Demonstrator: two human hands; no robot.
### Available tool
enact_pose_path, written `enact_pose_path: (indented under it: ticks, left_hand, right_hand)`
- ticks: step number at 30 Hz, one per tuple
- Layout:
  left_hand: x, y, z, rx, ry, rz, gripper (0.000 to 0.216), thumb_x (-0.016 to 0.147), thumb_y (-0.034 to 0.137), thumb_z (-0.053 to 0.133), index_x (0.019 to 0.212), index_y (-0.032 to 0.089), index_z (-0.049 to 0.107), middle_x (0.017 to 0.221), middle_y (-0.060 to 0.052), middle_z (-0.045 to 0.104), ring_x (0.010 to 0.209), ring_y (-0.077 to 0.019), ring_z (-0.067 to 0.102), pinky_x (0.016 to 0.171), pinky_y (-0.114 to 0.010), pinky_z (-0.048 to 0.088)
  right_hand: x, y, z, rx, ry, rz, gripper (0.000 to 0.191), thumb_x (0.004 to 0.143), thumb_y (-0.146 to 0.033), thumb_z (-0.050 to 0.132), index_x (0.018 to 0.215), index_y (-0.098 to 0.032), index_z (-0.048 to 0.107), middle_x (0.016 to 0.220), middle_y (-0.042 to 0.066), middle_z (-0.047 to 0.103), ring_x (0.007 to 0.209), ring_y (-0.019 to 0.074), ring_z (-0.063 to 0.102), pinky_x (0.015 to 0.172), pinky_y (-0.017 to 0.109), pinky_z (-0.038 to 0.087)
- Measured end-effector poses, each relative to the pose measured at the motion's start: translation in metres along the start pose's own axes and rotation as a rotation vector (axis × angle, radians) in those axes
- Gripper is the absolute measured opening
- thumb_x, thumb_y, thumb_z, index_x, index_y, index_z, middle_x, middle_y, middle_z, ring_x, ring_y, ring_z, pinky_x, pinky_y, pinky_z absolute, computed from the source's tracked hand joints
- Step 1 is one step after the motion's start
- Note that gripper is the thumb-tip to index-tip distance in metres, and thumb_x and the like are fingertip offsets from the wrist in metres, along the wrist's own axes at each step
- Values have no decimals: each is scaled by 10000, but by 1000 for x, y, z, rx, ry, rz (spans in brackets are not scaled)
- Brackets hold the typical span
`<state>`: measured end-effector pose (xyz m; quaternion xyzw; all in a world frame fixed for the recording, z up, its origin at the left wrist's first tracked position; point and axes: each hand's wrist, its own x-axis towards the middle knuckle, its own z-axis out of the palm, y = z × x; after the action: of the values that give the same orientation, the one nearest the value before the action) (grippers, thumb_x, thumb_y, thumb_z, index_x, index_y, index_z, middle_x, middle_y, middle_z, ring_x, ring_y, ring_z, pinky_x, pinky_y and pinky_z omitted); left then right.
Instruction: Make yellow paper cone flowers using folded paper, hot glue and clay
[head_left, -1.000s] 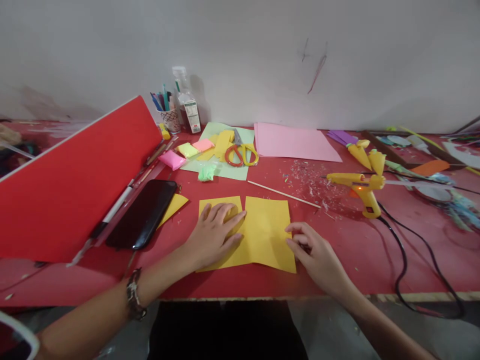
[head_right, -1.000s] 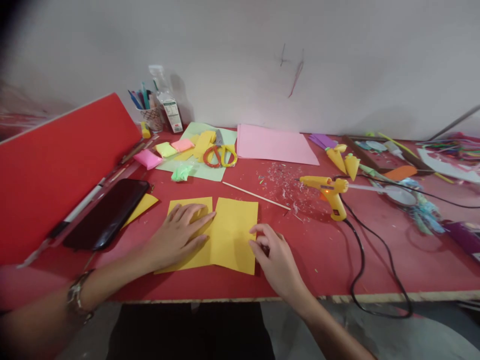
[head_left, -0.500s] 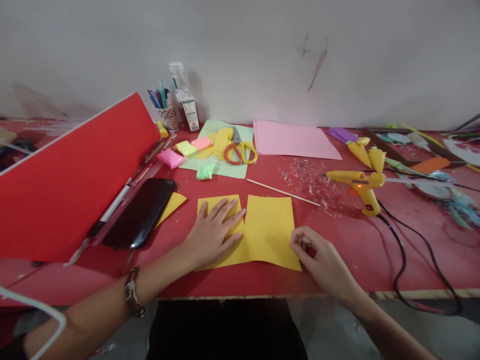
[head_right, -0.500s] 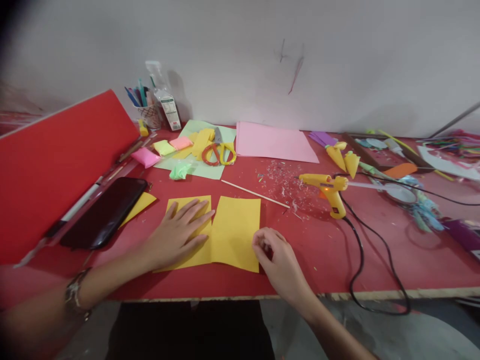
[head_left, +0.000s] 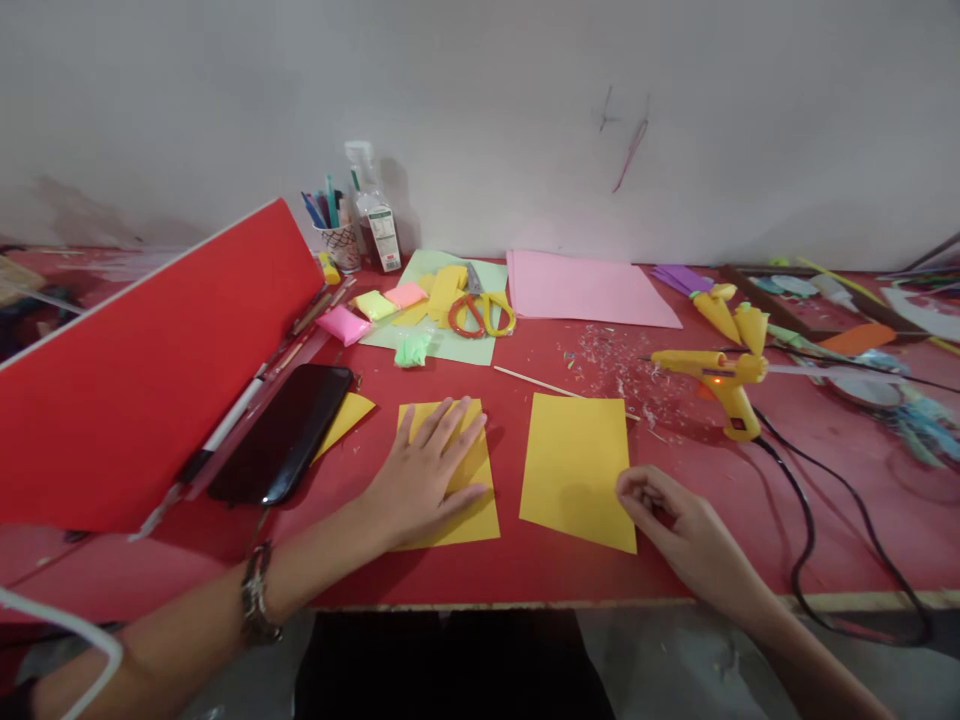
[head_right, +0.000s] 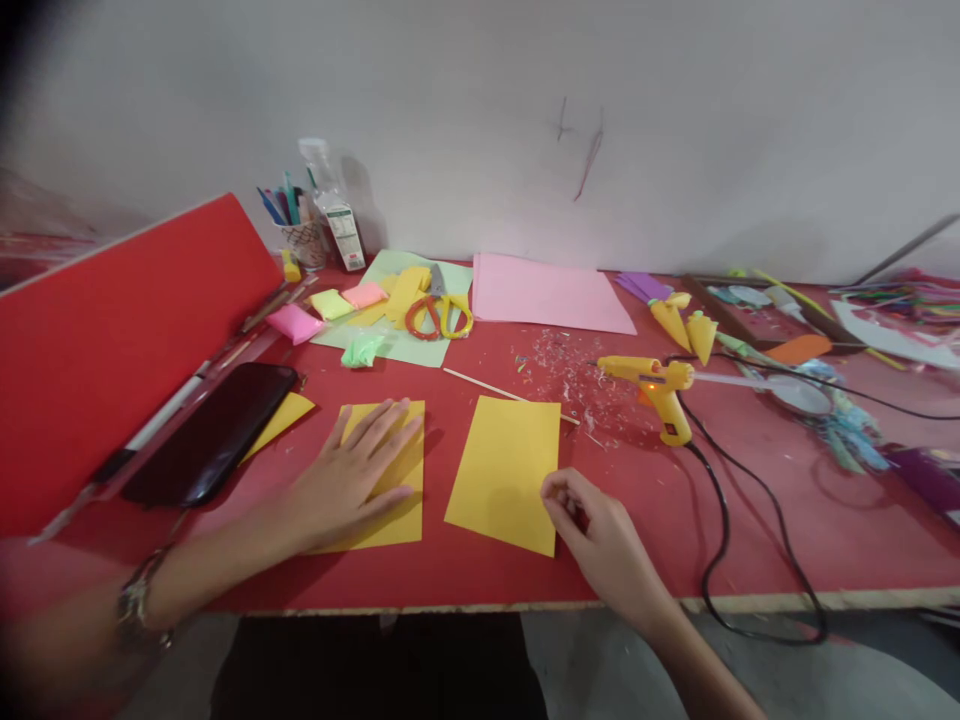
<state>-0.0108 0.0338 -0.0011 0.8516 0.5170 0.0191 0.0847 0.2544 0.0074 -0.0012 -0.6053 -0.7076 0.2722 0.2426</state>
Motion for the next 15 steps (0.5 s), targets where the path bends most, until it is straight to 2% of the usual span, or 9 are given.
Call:
enact_pose_path:
  ticks: [3,5,7,9,12,14,15]
  left_hand:
    - [-12,8,-8,18,-46,-21,771,753,620,299,1329,114,221,1380,-150,256,1269,-303,209,1019,-551,106]
    - [-23,17,-11,14,-143,23,862,672,643,416,1324,108,238,1383,-161,239,1261,-330,215,1007,-537,183]
    - [-35,28,-10,38,-245,120,904,599,570,554,1317,106,259,1387,-165,213,1255,-349,219,975,-510,270]
    - [-45,38,-5,119,-275,173,794,627,412,587,1300,102,301,1373,-170,245,1242,-344,257,936,-485,330]
    - [-55,41,-3,249,-189,219,550,673,181,529,1213,119,448,1289,-173,407,1160,-315,405,855,-427,401]
    - [-54,32,-16,154,-148,338,411,728,241,468,1115,119,539,1178,-154,536,1044,-284,514,820,-391,420]
    - [-52,24,-26,96,-113,312,341,767,256,417,1046,148,580,1062,-115,615,943,-244,571,794,-364,429]
  right_hand:
    - [0,0,-1,10,-16,4,168,780,-333,397,748,-199,493,635,6,524,583,132,501,532,229,410]
    - [-1,-1,-2,15,-25,8,176,777,-339,398,750,-198,500,631,8,527,583,136,503,530,233,410]
    - [0,-2,-2,18,-28,12,183,773,-342,400,743,-197,506,624,9,527,576,137,503,526,235,411]
    - [0,-2,-1,24,-17,15,185,770,-346,405,739,-197,510,620,8,527,570,135,501,524,235,413]
    - [0,-2,0,37,20,17,175,763,-347,415,776,-199,508,593,-7,500,546,128,487,516,232,417]
    - [-1,-1,0,32,35,13,179,761,-348,416,807,-200,505,569,-20,471,528,124,473,506,229,415]
    - [-1,0,0,26,34,9,183,762,-348,414,814,-200,507,566,-22,466,527,124,472,506,229,415]
